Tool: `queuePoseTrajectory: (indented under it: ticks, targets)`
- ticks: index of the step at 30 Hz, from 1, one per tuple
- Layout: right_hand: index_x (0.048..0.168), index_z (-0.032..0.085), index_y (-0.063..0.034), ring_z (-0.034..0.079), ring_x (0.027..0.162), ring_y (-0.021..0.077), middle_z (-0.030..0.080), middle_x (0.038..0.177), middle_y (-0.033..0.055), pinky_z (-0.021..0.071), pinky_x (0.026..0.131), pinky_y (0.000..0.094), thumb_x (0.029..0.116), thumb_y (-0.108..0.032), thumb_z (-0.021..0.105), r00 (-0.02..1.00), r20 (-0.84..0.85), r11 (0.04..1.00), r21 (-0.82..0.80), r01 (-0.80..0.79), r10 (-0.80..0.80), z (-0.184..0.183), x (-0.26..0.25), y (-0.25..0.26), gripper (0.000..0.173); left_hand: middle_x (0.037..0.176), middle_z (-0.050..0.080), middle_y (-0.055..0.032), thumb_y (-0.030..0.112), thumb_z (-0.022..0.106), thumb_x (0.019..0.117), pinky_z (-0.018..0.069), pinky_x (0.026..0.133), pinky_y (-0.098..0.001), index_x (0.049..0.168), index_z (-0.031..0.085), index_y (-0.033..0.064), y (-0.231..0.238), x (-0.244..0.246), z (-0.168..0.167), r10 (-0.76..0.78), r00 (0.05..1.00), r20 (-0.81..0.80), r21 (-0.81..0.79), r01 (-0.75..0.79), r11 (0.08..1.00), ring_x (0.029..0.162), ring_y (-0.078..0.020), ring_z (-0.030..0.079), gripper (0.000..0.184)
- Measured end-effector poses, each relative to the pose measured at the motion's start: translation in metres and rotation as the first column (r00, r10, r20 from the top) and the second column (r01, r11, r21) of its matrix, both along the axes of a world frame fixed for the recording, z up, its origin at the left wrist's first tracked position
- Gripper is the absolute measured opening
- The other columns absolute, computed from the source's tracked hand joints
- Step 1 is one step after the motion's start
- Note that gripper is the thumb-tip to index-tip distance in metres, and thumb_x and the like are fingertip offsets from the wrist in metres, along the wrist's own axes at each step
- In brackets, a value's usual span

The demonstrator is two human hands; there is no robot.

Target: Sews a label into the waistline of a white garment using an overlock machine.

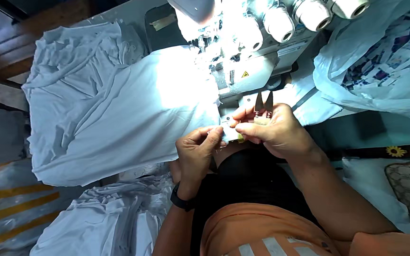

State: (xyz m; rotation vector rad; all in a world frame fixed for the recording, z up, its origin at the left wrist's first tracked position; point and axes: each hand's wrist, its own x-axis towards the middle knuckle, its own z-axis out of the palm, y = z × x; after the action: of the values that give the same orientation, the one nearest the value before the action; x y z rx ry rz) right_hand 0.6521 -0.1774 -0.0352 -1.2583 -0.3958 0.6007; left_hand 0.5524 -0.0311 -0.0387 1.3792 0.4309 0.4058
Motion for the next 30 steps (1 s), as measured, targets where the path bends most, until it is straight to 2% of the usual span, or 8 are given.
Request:
queuePoseTrajectory:
  ticks: [6,11,19,21,23,25,27,30]
  targets:
    - [0.09,0.074,-0.0094,0.051,0.05,-0.0025,0.066,0.069,-0.007,0.0433,0.046,0.013,0.0897,-0.001,0.068,0.997,0.033,0.991,-0.11,-0.073,0.077,-0.001,-0.002,0.002,0.01,0.074,0.073,0.0032,-0.004,0.069,0.0906,0.0597,0.06,-0.0206,0.088,0.076,0.0062,-0.001,0.003,-0.001,0.034,0.999,-0.016,-0.011,-0.034,0.999,0.061,-0.0031,0.068,0.013]
    - [0.078,0.07,-0.0107,0.05,0.045,-0.002,0.063,0.06,-0.0058,0.0417,0.043,0.0137,0.0907,0.0,0.068,1.0,-0.003,0.995,-0.096,0.021,-0.021,-0.002,-0.005,0.015,0.017,0.072,0.071,0.0036,-0.004,0.068,0.0906,0.0591,0.059,-0.0206,0.087,0.075,0.006,0.0,0.006,-0.001,0.013,0.999,-0.037,-0.002,-0.013,1.0,0.06,-0.003,0.067,0.012]
    - [0.075,0.069,-0.0128,0.053,0.05,-0.0046,0.062,0.061,-0.0095,0.045,0.048,0.012,0.0843,-0.003,0.071,0.978,0.205,0.991,-0.11,0.071,-0.047,0.003,0.002,0.024,0.014,0.079,0.068,0.0062,0.006,0.066,0.0947,0.0556,0.073,-0.0172,0.088,0.068,0.0043,0.028,0.01,0.013,-0.141,0.99,-0.022,0.455,0.136,0.88,0.075,0.0028,0.064,0.007]
    - [0.087,0.071,-0.0056,0.056,0.063,-0.0056,0.065,0.077,-0.0054,0.0474,0.058,0.0084,0.0863,-0.004,0.072,0.85,0.519,0.987,-0.069,0.147,-0.091,0.001,0.016,0.027,0.002,0.087,0.068,0.0073,0.011,0.066,0.0948,0.0545,0.077,-0.0168,0.087,0.07,0.0075,0.042,0.013,0.028,-0.089,0.996,-0.012,0.561,0.081,0.824,0.084,0.0035,0.064,0.009]
    - [0.098,0.073,0.0019,0.063,0.081,0.0086,0.068,0.093,0.0097,0.0522,0.073,0.0175,0.0897,-0.005,0.068,0.517,0.852,0.954,-0.083,0.288,-0.081,-0.007,0.037,0.032,0.012,0.104,0.066,0.0037,0.014,0.066,0.0952,0.0532,0.088,-0.0179,0.087,0.07,0.0063,0.056,0.019,0.042,-0.058,0.998,0.012,0.653,0.036,0.757,0.102,0.0009,0.062,0.011]
    - [0.104,0.077,-0.0004,0.066,0.074,0.0235,0.069,0.097,0.0203,0.0526,0.06,0.0306,0.0919,-0.003,0.064,0.207,0.978,0.931,-0.065,0.359,-0.012,-0.021,0.059,0.037,0.018,0.116,0.063,0.0002,0.014,0.067,0.0939,0.0505,0.094,-0.0193,0.087,0.069,0.0061,0.065,0.03,0.051,-0.026,1.0,0.006,0.705,0.014,0.709,0.112,-0.0022,0.058,0.011]
    - [0.106,0.08,-0.0071,0.058,0.063,0.0216,0.067,0.097,0.0207,0.0437,0.05,0.0302,0.0927,-0.005,0.065,0.093,0.995,0.948,-0.048,0.313,0.02,-0.029,0.071,0.041,0.02,0.118,0.063,-0.0039,0.014,0.069,0.0914,0.0455,0.099,-0.0298,0.084,0.07,0.0057,0.066,0.043,0.052,-0.026,0.999,-0.031,0.757,0.04,0.652,0.116,-0.0108,0.055,0.011]
    - [0.097,0.079,-0.0071,0.059,0.07,0.0193,0.069,0.097,0.0193,0.0455,0.059,0.0284,0.0926,-0.005,0.065,0.112,0.993,0.981,0.017,0.192,-0.039,-0.035,0.067,0.045,0.015,0.113,0.066,-0.0094,0.017,0.073,0.0889,0.0369,0.104,-0.0524,0.081,0.074,0.0052,0.063,0.065,0.039,-0.046,0.993,-0.109,0.828,0.116,0.548,0.116,-0.0242,0.056,0.014]
